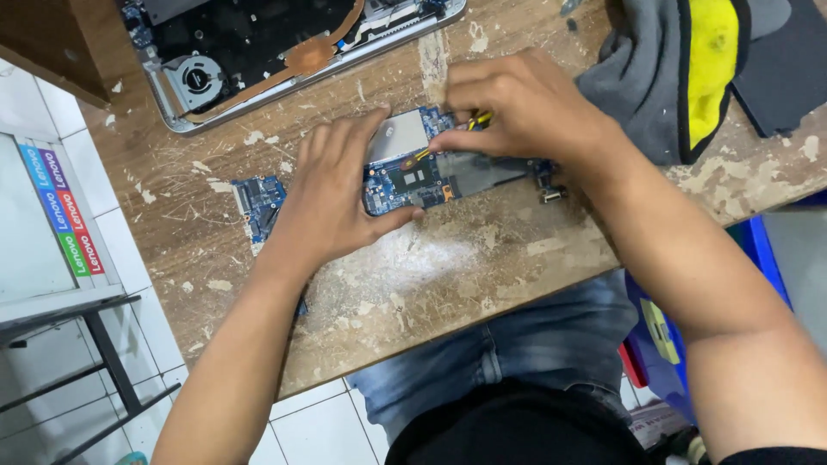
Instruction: Disassembling a laptop motherboard by removing screws with a screwdriver and disconnecting internal ribbon cables by hand.
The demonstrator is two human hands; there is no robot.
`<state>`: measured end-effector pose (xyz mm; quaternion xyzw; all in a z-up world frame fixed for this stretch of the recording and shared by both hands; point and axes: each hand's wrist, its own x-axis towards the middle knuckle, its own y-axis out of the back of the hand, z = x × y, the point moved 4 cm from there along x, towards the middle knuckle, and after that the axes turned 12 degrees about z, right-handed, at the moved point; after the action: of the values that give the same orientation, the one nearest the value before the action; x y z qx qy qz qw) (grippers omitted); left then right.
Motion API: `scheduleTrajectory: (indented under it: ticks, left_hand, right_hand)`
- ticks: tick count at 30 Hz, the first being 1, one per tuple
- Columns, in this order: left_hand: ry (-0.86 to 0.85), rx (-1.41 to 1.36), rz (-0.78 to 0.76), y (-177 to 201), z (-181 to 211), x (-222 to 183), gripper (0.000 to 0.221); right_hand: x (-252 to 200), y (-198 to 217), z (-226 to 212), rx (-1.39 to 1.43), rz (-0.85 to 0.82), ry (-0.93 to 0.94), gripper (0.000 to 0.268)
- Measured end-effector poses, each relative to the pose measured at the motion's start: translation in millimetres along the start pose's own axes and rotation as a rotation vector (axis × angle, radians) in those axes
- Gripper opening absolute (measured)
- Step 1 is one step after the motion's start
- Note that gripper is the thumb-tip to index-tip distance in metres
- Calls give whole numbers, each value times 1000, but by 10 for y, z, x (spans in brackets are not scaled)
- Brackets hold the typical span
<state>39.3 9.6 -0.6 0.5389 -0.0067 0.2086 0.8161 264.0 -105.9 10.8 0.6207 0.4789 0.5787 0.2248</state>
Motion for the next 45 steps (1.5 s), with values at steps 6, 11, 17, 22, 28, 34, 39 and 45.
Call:
scheduleTrajectory:
  ticks: [6, 11, 17, 22, 28, 34, 39, 45]
  left_hand:
    - [-70, -10, 36, -25, -39, -22, 115]
    - [-114, -25, 15, 108, 2, -36, 115]
    - [-220, -50, 67, 139, -23, -50, 108]
    - [-256, -71, 102, 117, -44, -56, 108]
    - [-227, -65, 131, 90, -113, -31, 109]
    - [-197, -49, 144, 82, -136, -63, 110]
    - [-98, -37, 162, 150, -134, -34, 103]
    - [-130, -41, 188, 131, -148, -30, 100]
  right_hand:
    - [-123, 109, 142, 9, -57, -81, 53]
    - [-146, 189, 146, 72, 63, -3, 53]
    - [-157, 171, 175, 129, 69, 22, 52]
    - [-145, 153, 137, 128, 45, 5, 49]
    - [-113, 92, 179, 171, 67, 16, 44]
    - [-97, 8, 154, 198, 56, -4, 40]
    - [-63, 7, 177, 252, 92, -8, 34]
    - [-49, -7, 162, 236, 85, -26, 34]
